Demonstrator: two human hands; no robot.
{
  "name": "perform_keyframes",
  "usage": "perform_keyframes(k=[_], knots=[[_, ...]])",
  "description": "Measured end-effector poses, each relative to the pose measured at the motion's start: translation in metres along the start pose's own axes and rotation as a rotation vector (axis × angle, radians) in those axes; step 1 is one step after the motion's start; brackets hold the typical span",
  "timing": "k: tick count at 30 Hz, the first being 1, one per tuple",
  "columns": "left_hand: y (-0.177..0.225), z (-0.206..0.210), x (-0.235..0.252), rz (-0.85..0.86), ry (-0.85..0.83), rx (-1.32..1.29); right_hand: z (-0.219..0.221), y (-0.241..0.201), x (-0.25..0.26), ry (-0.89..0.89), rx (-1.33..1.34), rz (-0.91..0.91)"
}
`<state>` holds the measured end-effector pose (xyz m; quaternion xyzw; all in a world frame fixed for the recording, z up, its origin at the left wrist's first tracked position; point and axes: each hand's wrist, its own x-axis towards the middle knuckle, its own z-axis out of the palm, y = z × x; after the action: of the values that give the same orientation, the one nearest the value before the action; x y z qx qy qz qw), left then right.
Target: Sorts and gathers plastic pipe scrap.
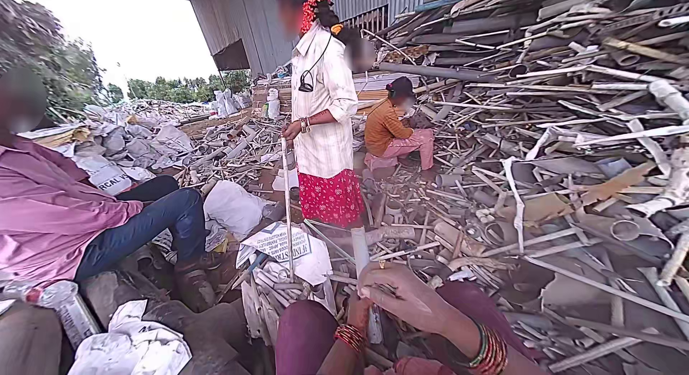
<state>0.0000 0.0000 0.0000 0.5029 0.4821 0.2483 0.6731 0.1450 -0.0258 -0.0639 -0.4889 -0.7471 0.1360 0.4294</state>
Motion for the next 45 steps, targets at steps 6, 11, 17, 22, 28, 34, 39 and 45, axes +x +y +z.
perform_keyframes(k=[6, 11, 17, 22, 28, 34, 39, 45], knots=[[-0.194, 0.016, 0.193, 0.053, -0.226, -0.314, 0.012, 0.106, -0.006, 0.178, 0.099, 0.669], [-0.196, 0.018, 0.197, 0.032, -0.229, -0.267, 0.052, 0.166, -0.054, 0.226, 0.42, 1.146], [-0.201, 0.025, 0.197, -0.006, -0.296, -0.219, 0.062, 0.16, -0.049, 0.263, 0.532, 1.157], [-0.2, 0.018, 0.191, 0.046, -0.358, -0.182, 0.066, 0.158, -0.046, 0.228, 0.612, 1.094], [-0.198, 0.016, 0.194, 0.047, -0.314, -0.168, 0.064, 0.182, -0.041, 0.323, 0.554, 1.058], [-0.192, 0.013, 0.197, 0.066, -0.289, -0.169, 0.062, 0.179, -0.036, 0.396, 0.453, 0.996], [-0.194, 0.014, 0.201, 0.079, -0.273, -0.177, 0.044, 0.179, -0.027, 0.659, 0.624, 1.058], [-0.197, 0.017, 0.203, 0.06, -0.285, -0.235, 0.047, 0.189, -0.031, 0.479, 0.359, 0.944]])
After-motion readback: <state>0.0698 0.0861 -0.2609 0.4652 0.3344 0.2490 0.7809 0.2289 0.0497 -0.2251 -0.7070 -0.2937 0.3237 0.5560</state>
